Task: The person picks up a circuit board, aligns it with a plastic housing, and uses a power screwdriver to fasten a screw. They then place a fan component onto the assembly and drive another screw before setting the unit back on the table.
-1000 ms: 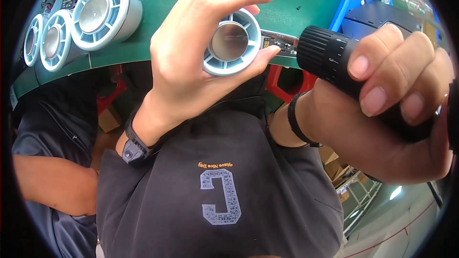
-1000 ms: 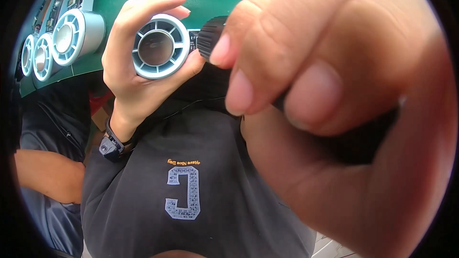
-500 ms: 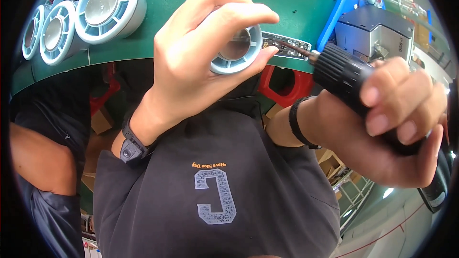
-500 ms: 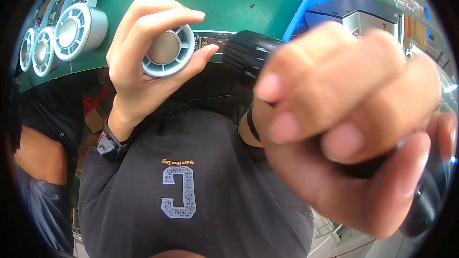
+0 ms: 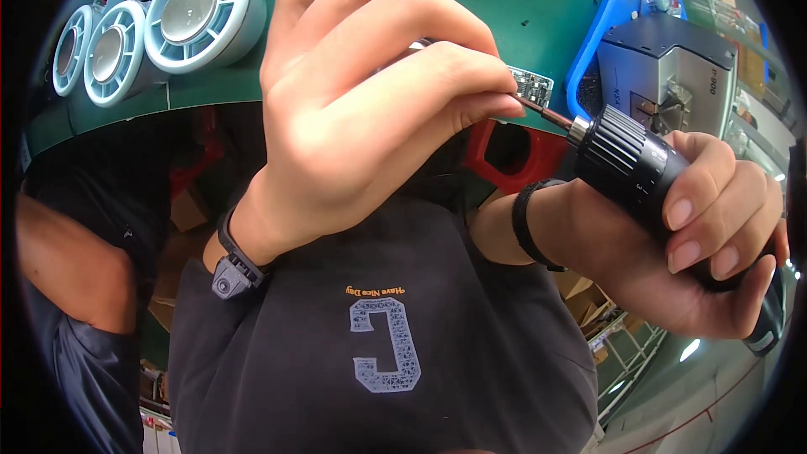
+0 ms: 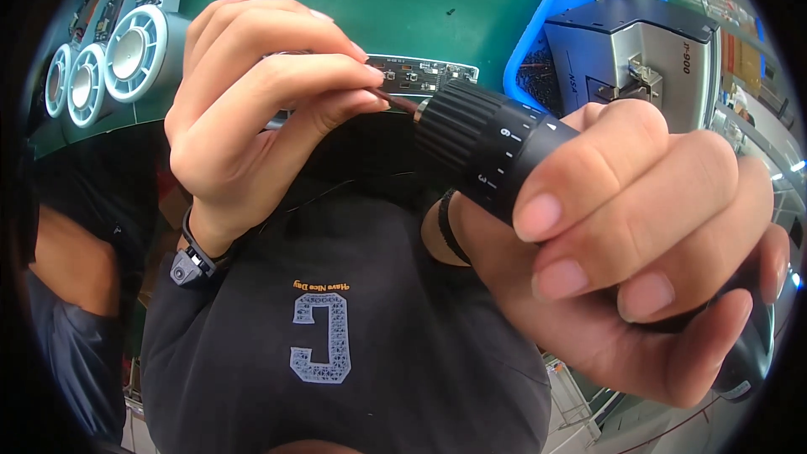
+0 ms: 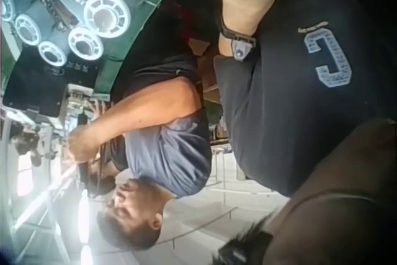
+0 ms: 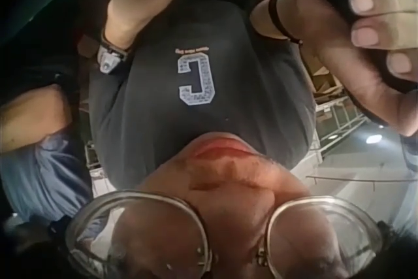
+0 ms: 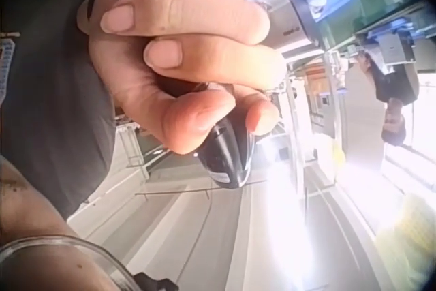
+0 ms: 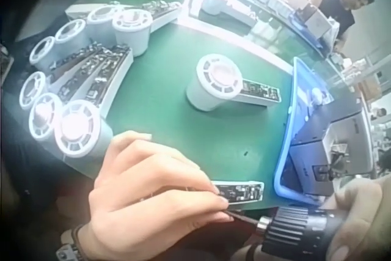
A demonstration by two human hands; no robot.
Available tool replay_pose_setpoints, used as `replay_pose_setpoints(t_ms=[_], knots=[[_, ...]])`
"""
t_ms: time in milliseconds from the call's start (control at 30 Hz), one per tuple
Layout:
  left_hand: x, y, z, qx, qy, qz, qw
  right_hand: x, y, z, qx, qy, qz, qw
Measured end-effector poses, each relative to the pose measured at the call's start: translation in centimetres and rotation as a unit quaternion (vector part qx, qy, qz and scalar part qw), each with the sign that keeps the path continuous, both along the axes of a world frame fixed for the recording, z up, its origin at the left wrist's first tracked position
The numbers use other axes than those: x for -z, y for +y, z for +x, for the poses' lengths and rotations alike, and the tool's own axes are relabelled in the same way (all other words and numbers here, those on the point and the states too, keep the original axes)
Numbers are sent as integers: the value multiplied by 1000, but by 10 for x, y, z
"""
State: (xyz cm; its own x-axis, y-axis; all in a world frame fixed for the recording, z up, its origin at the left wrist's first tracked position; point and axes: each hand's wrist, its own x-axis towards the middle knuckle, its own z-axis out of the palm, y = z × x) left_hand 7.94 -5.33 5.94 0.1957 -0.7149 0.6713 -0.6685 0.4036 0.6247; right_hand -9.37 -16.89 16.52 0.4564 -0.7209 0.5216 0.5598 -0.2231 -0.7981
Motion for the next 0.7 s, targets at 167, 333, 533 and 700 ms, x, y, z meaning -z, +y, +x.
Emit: replay_pose_setpoints(t_ms=[167, 333, 533, 700], knots=[[-9, -4, 3, 17, -3, -9, 1000, 1, 17, 0, 81, -89, 14, 993], [-20, -3, 2, 24, 1, 8, 1000, -6, 17, -10, 79, -163, 45, 982], [-55, -1, -13, -49, -125, 61, 989, -23, 2, -38, 5, -27, 21, 999], [-48, -12, -13, -73, -166, 0, 983, -17, 5, -17, -37, 21, -72, 997]])
